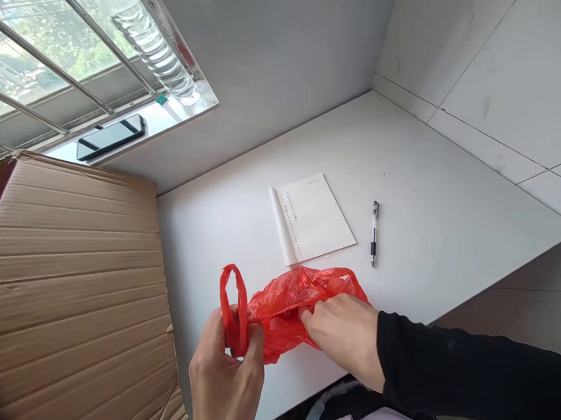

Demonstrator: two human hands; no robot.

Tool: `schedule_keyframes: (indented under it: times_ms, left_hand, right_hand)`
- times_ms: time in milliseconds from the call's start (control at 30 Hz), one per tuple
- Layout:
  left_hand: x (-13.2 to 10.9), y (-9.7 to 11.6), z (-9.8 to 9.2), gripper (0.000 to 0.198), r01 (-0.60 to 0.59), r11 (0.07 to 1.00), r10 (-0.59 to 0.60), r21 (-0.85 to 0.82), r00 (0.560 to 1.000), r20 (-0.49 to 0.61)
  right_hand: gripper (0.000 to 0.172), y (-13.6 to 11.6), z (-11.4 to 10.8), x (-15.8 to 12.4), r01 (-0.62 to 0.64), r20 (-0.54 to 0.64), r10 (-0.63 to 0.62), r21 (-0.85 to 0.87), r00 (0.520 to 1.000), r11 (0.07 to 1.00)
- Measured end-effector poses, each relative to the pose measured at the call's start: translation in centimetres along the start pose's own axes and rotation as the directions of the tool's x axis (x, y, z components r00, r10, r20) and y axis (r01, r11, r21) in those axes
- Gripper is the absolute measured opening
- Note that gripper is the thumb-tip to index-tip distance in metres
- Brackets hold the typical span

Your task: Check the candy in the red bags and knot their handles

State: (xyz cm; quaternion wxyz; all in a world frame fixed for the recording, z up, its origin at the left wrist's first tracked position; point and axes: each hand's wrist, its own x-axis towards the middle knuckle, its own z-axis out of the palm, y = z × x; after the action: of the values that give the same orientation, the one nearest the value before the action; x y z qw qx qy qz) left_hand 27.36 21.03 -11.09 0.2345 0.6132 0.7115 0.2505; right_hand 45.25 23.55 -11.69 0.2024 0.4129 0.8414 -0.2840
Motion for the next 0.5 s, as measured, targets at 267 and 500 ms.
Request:
schedule_keyframes:
  times_ms: [267,500]
  left_hand:
    - [-0.3,1.0,0.8,0.019,0.256,0.813,-0.223,-0.523,0.967,0.126]
    - [0.6,0.9,1.0,0.029,0.326,0.759,-0.308,-0.564,0.943,0.131]
  right_hand:
    - [0.026,-0.6,0.7,2.4,-0.072,-0.006,0.072,-0.032,0.997,0.997]
    - [0.037,-0.8,2.5,2.6,0.019,-0.205,-0.047,-0.137,0.978,0.990]
